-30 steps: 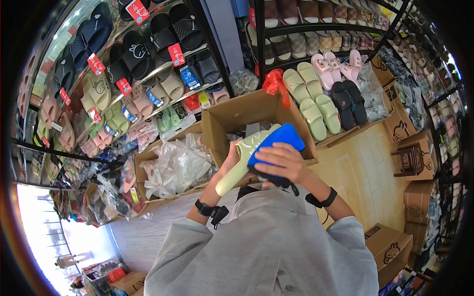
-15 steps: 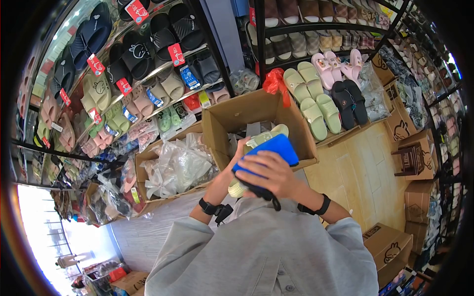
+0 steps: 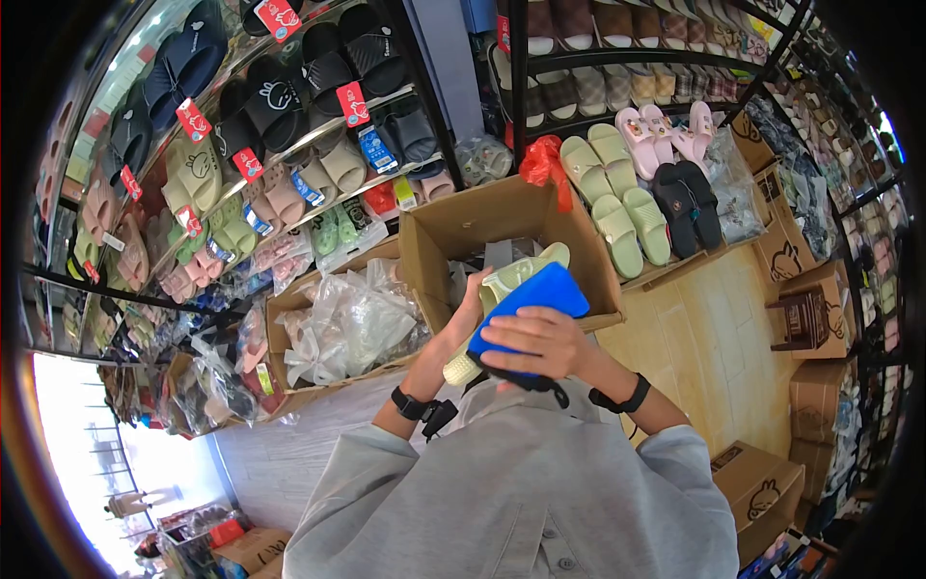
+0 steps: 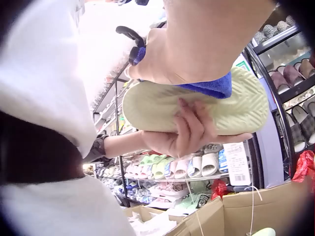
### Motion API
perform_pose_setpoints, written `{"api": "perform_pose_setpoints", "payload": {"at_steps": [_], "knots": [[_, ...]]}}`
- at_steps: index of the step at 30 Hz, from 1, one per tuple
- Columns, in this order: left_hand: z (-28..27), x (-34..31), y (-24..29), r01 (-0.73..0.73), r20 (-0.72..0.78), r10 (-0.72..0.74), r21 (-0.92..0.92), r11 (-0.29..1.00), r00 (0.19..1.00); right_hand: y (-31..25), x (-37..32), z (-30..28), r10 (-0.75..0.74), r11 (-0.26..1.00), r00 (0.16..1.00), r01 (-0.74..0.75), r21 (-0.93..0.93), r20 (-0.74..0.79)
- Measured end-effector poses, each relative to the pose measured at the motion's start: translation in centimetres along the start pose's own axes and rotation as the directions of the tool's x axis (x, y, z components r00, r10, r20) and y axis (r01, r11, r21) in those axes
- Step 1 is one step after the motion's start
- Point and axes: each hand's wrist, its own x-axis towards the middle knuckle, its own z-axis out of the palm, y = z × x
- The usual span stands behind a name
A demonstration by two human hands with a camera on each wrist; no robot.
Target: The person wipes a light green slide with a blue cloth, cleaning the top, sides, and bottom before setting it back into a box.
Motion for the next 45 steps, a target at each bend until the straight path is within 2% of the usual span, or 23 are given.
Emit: {"api": "perform_pose_setpoints", "payload": {"at_steps": [3, 5, 6, 9, 12, 16, 18, 21, 22, 24, 27, 28, 30, 34, 40, 43, 45], "knots": [[0.9, -0.8, 0.1, -0.028, -0.068, 0.028, -0.001, 1.000, 0.997, 1.9, -1.3, -0.3, 0.152, 0.988, 0.988, -0.153, -0.025, -0.026], [0.5, -0.7, 0.0, -0.051, -0.113, 0.052, 0.015, 0.999, 0.992, 3.5, -1.5, -0.6, 0.240, 0.970, 0.966, -0.242, -0.010, -0.096], [-0.3, -1.2, 0.7, 0.008, -0.089, 0.009, 0.197, 0.980, 0.996, 4.3, -1.5, -0.5, 0.279, 0.958, 0.955, -0.284, -0.042, -0.095], [0.2, -0.9, 0.1, -0.031, -0.174, 0.049, 0.103, 0.994, 0.984, 4.5, -0.8, -0.5, 0.387, 0.916, 0.914, -0.396, -0.058, -0.126], [-1.4, -0.3, -0.2, -0.013, -0.089, 0.022, 0.099, 0.995, 0.996, 3.3, 0.1, -0.3, 0.348, 0.930, 0.931, -0.357, -0.085, -0.106], [-1.7, 0.1, -0.3, 0.031, -0.043, -0.033, -0.062, 0.998, 0.999, 0.6, 1.7, 0.5, 0.308, 0.950, 0.951, -0.309, -0.037, -0.032], [-1.4, 0.2, -0.1, 0.038, -0.166, -0.027, 0.060, 0.997, 0.986, -0.8, 2.3, 1.1, 0.241, 0.970, 0.970, -0.241, -0.007, -0.019], [0.4, -1.7, -0.1, -0.081, -0.089, 0.101, 0.200, 0.976, 0.991, -2.7, 3.0, 1.9, 0.120, 0.991, 0.993, -0.121, 0.057, 0.021], [-0.8, -1.3, 0.6, 0.065, 0.049, -0.067, 0.029, 0.997, 0.997, -3.3, 2.9, 2.2, 0.046, 0.997, 0.998, -0.048, 0.053, 0.032], [0.1, -0.9, 1.1, 0.194, -0.048, -0.197, -0.057, 0.979, 0.979, -3.9, 2.7, 2.6, -0.081, 0.996, 0.995, 0.078, 0.049, 0.059], [-0.3, -0.4, 0.5, 0.174, -0.093, -0.178, -0.048, 0.983, 0.980, -3.2, 2.1, 2.5, -0.117, 0.992, 0.992, 0.115, 0.052, 0.048], [-0.4, -0.4, 0.5, 0.131, -0.108, -0.132, -0.020, 0.991, 0.985, -2.7, 1.9, 2.3, -0.117, 0.992, 0.992, 0.115, 0.049, 0.055], [-0.6, -0.4, 0.6, 0.046, -0.133, -0.041, 0.039, 0.998, 0.990, -1.9, 1.3, 2.3, -0.080, 0.996, 0.997, 0.079, 0.046, 0.016], [-2.2, -0.2, 0.5, 0.015, -0.010, -0.014, 0.036, 0.999, 1.000, 0.3, -0.9, 2.3, 0.062, 0.998, 0.997, -0.062, 0.002, -0.037], [-2.4, -1.4, 1.0, -0.033, -0.149, 0.068, 0.225, 0.974, 0.987, 3.7, -2.1, 2.6, 0.337, 0.940, 0.925, -0.340, 0.015, -0.177], [-2.0, -1.7, 1.2, -0.046, -0.184, 0.102, 0.285, 0.957, 0.978, 3.4, -0.8, 2.5, 0.384, 0.922, 0.904, -0.386, 0.024, -0.187], [-1.4, -2.1, 1.5, -0.015, -0.180, 0.058, 0.236, 0.972, 0.982, 2.9, -0.2, 1.9, 0.364, 0.930, 0.921, -0.369, -0.008, -0.137]]}}
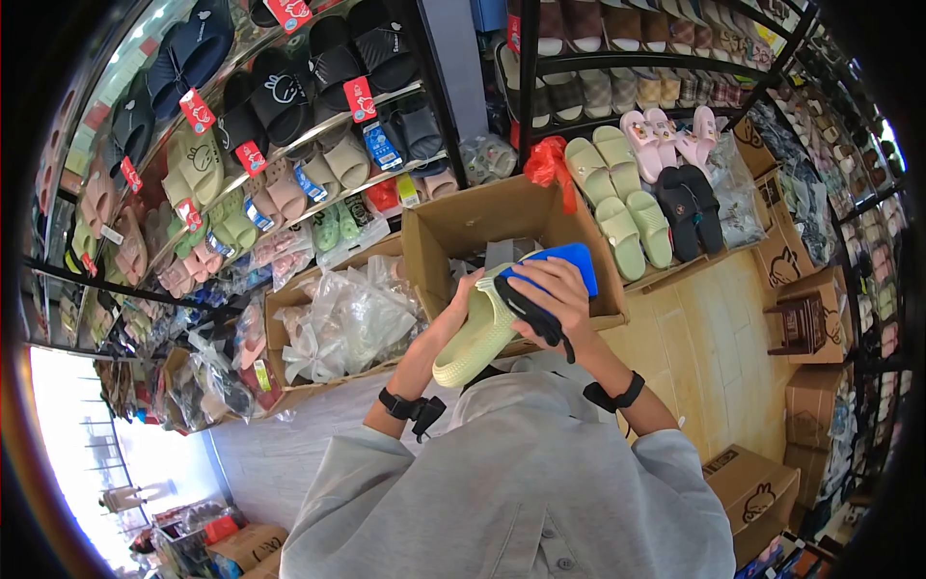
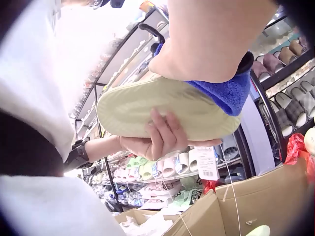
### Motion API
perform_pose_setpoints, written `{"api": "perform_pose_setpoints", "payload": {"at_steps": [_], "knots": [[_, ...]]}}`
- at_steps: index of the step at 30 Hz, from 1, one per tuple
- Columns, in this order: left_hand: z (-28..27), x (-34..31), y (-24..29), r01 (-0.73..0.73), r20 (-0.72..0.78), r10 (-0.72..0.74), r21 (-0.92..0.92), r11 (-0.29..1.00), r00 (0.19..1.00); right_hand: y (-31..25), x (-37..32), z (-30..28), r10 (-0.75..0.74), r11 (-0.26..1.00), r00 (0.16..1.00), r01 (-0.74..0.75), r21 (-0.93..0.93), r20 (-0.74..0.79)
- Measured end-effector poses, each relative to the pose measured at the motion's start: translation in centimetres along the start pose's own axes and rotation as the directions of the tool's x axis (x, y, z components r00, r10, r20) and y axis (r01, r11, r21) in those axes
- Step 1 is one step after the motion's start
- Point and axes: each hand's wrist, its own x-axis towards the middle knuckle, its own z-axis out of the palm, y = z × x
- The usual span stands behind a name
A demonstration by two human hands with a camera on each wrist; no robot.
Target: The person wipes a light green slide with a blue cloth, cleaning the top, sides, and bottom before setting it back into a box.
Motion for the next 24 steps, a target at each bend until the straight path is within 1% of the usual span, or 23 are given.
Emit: {"api": "perform_pose_setpoints", "payload": {"at_steps": [3, 6, 7, 10, 13, 16, 17, 21, 23, 24], "knots": [[-0.1, 0.0, -0.1, 0.035, 0.013, -0.034, -0.041, 0.999, 0.999, -1.4, 0.3, -0.3, -0.029, 1.000, 0.997, 0.029, -0.002, 0.071], [-0.2, 0.5, -0.3, 0.047, 0.024, -0.045, -0.074, 0.996, 0.999, -3.1, 0.5, 0.0, -0.125, 0.992, 0.988, 0.122, 0.032, 0.092], [-0.1, 0.4, -0.4, 0.055, 0.026, -0.053, -0.086, 0.995, 0.998, -3.8, 0.4, 0.3, -0.140, 0.989, 0.986, 0.134, 0.065, 0.086], [0.1, 0.7, -0.4, 0.066, 0.047, -0.062, -0.109, 0.992, 0.997, -6.0, 0.5, 0.5, -0.185, 0.979, 0.971, 0.167, 0.121, 0.153], [0.7, 1.0, -0.4, 0.060, 0.061, -0.052, -0.134, 0.989, 0.997, -6.9, 0.1, 1.0, -0.331, 0.941, 0.928, 0.313, 0.126, 0.170], [1.4, 1.0, -0.1, 0.054, 0.066, -0.044, -0.160, 0.986, 0.997, -5.9, 0.1, 0.6, -0.394, 0.918, 0.903, 0.377, 0.127, 0.169], [1.6, 0.9, -0.1, 0.047, 0.059, -0.037, -0.169, 0.985, 0.998, -5.5, 0.1, 0.3, -0.387, 0.920, 0.907, 0.368, 0.138, 0.165], [2.7, 0.0, 0.6, 0.035, 0.019, -0.032, -0.187, 0.982, 0.999, -3.1, -0.2, -0.8, -0.277, 0.957, 0.952, 0.262, 0.124, 0.129], [2.8, -0.6, 0.8, 0.034, 0.011, -0.033, -0.156, 0.987, 0.999, -1.3, -0.4, -1.4, -0.220, 0.974, 0.971, 0.215, 0.067, 0.091], [1.9, -0.2, 0.4, 0.028, 0.026, -0.025, -0.105, 0.994, 0.999, -0.1, -0.6, -1.4, -0.195, 0.980, 0.979, 0.193, 0.043, 0.065]]}}
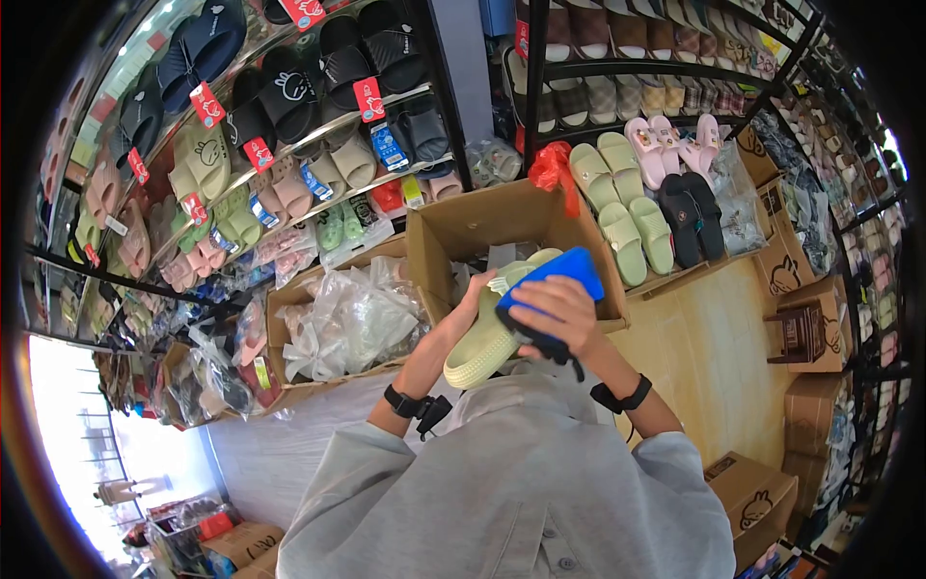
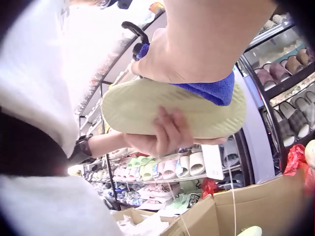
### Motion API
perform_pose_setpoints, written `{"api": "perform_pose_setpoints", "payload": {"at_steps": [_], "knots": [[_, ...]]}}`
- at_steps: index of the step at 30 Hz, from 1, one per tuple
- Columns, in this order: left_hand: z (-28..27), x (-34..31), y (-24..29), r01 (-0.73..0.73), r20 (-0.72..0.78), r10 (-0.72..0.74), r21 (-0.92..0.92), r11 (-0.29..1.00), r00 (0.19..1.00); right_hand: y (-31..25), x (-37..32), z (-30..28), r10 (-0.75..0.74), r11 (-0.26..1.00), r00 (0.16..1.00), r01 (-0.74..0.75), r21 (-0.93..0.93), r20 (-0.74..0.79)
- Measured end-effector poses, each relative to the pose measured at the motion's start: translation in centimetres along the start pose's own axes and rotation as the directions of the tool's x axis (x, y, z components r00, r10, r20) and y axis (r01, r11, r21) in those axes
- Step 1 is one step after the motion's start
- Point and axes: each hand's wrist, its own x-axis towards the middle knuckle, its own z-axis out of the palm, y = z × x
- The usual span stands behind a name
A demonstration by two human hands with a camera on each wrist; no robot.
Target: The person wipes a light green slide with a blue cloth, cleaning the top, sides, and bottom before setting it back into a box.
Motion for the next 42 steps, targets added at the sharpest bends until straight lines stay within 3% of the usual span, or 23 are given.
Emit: {"api": "perform_pose_setpoints", "payload": {"at_steps": [2, 6, 11, 13, 14, 15, 16, 18, 19, 21, 23, 28, 30, 32, 36, 42], "knots": [[-2.1, 1.1, -0.9, -0.015, 0.032, 0.011, 0.101, 0.995, 0.999, 1.8, -0.8, 0.2, 0.120, 0.993, 0.991, -0.120, 0.007, -0.065], [-3.2, 1.4, -2.2, 0.020, -0.018, -0.018, 0.070, 0.997, 1.000, 1.8, -0.3, 0.1, 0.362, 0.929, 0.929, -0.354, 0.104, -0.072], [-4.9, 1.1, -3.7, 0.077, -0.059, -0.076, 0.021, 0.997, 0.995, -1.5, 0.7, 0.7, 0.323, 0.946, 0.946, -0.323, 0.024, 0.014], [-4.8, 0.5, -3.9, 0.105, 0.024, -0.103, -0.118, 0.987, 0.994, -3.3, 0.8, 1.8, 0.239, 0.969, 0.968, -0.243, 0.053, 0.070], [-4.5, -1.2, -4.5, -0.193, 0.027, 0.192, 0.223, 0.956, 0.981, -4.3, 0.6, 2.5, 0.183, 0.978, 0.980, -0.190, 0.085, 0.081], [-3.4, -4.2, -4.4, -0.441, 0.123, 0.449, 0.527, 0.727, 0.885, -5.3, 0.4, 3.0, 0.148, 0.981, 0.982, -0.161, 0.112, 0.121], [-3.1, -6.1, -4.3, -0.532, 0.199, 0.560, 0.660, 0.530, 0.804, -6.4, 0.6, 3.2, 0.126, 0.978, 0.980, -0.148, 0.144, 0.152], [-3.3, -7.8, -4.5, -0.499, 0.165, 0.544, 0.667, 0.553, 0.823, -7.7, 0.7, 3.8, 0.078, 0.967, 0.984, -0.115, 0.228, 0.162], [-3.5, -8.1, -4.6, -0.452, 0.107, 0.498, 0.613, 0.649, 0.860, -7.8, 0.4, 4.3, 0.050, 0.968, 0.987, -0.086, 0.237, 0.154], [-4.2, -7.1, -4.9, -0.271, -0.037, 0.304, 0.360, 0.893, 0.952, -7.3, 0.3, 4.5, 0.027, 0.958, 0.982, -0.078, 0.276, 0.186], [-4.9, -5.4, -5.2, -0.081, -0.106, 0.087, 0.059, 0.995, 0.991, -6.1, 0.0, 4.5, -0.023, 0.961, 0.979, -0.035, 0.276, 0.202], [-5.4, -3.9, -5.8, 0.007, -0.101, -0.013, -0.053, 0.999, 0.995, -1.5, -1.9, 5.2, 0.072, 0.977, 0.991, -0.093, 0.194, 0.113], [-5.8, -4.3, -5.8, 0.019, -0.106, -0.025, -0.058, 0.998, 0.994, 0.5, -2.8, 6.5, 0.204, 0.956, 0.978, -0.206, 0.208, 0.028], [-6.5, -4.5, -5.9, 0.022, -0.110, -0.030, -0.074, 0.997, 0.993, 0.9, -1.2, 6.6, 0.440, 0.840, 0.897, -0.430, 0.331, 0.048], [-7.8, -4.8, -5.5, 0.046, -0.110, -0.056, -0.091, 0.995, 0.992, 0.4, -0.7, 7.7, 0.383, 0.887, 0.918, -0.397, 0.235, 0.103], [-10.1, -6.2, -4.5, 0.105, -0.079, -0.110, -0.063, 0.993, 0.991, -4.9, 1.4, 8.4, 0.275, 0.943, 0.950, -0.296, 0.153, 0.145]]}}
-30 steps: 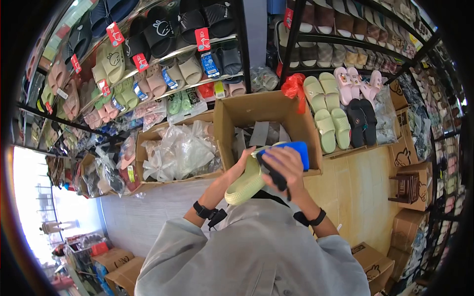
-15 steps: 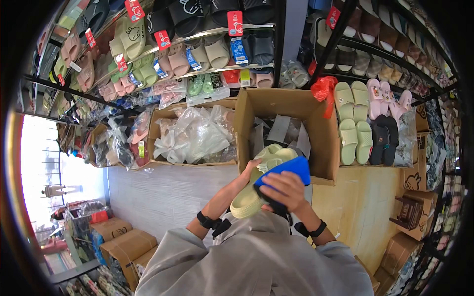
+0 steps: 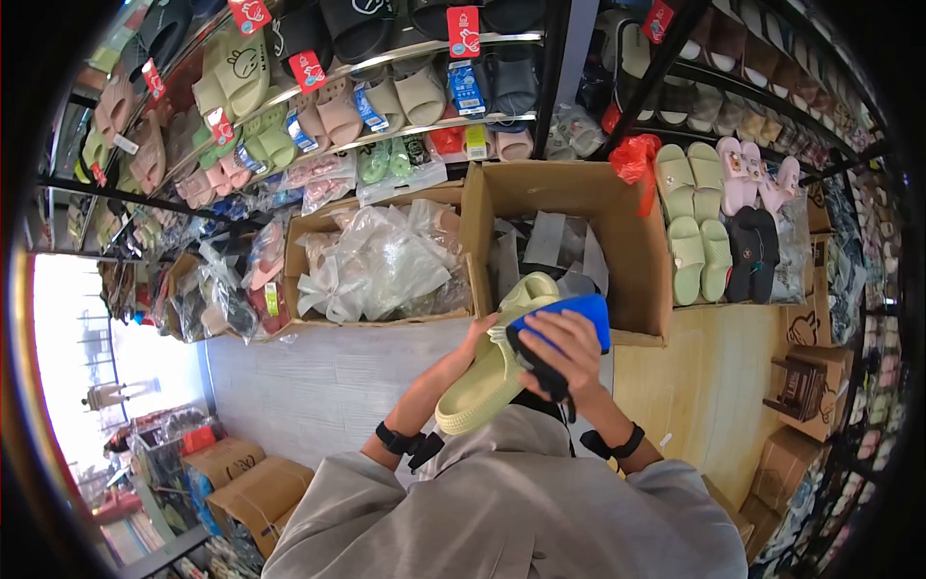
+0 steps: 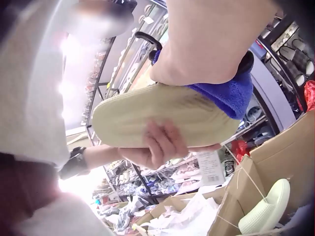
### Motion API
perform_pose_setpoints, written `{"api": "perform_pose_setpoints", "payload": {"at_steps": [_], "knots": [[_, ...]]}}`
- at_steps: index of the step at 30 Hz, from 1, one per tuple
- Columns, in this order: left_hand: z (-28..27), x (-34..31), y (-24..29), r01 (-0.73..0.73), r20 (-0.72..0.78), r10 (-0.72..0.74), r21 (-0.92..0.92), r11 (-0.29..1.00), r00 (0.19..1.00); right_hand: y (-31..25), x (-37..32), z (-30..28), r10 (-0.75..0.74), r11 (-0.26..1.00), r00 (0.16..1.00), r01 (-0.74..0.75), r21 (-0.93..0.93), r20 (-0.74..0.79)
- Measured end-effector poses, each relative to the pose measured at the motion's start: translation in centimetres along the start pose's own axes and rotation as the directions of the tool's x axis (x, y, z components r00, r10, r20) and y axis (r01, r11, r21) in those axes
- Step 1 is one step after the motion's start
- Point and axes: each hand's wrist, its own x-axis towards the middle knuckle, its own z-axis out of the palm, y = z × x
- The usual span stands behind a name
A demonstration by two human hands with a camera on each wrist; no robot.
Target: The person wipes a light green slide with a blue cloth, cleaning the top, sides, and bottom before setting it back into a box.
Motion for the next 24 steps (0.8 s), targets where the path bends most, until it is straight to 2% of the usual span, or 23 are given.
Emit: {"api": "perform_pose_setpoints", "payload": {"at_steps": [6, 11, 12, 16, 18, 19, 20, 24], "knots": [[-1.3, -0.6, 2.2, 0.040, 0.059, -0.042, 0.035, 0.999, 0.997, -6.0, 1.4, 2.5, -0.213, 0.977, 0.973, 0.212, 0.015, 0.091], [-2.7, -1.1, 4.6, 0.063, 0.107, -0.070, 0.070, 0.996, 0.992, -5.0, 3.2, 1.8, -0.283, 0.953, 0.944, 0.296, -0.059, 0.169], [-3.0, -1.3, 4.8, 0.071, 0.118, -0.080, 0.079, 0.994, 0.990, -4.2, 3.1, 1.7, -0.287, 0.948, 0.947, 0.302, -0.096, 0.143], [-4.0, -1.7, 6.1, 0.062, 0.125, -0.074, 0.101, 0.993, 0.989, -1.5, 3.6, 1.0, -0.103, 0.975, 0.994, 0.094, -0.202, -0.035], [-4.6, -2.1, 6.5, 0.022, 0.112, -0.036, 0.124, 0.992, 0.993, -1.5, 4.6, 0.8, 0.065, 0.985, 0.993, -0.080, -0.152, -0.099], [-5.2, -2.0, 6.6, 0.077, 0.106, -0.089, 0.116, 0.990, 0.990, -1.8, 5.1, 1.0, 0.126, 0.982, 0.984, -0.141, -0.122, -0.126], [-5.6, -2.0, 6.7, 0.071, 0.110, -0.083, 0.107, 0.992, 0.990, -2.2, 5.4, 1.6, 0.188, 0.975, 0.970, -0.203, -0.090, -0.152], [-6.7, -2.8, 7.6, 0.032, 0.147, -0.041, 0.066, 0.997, 0.988, -4.3, 6.3, 3.8, 0.087, 0.969, 0.986, -0.116, -0.220, -0.139]]}}
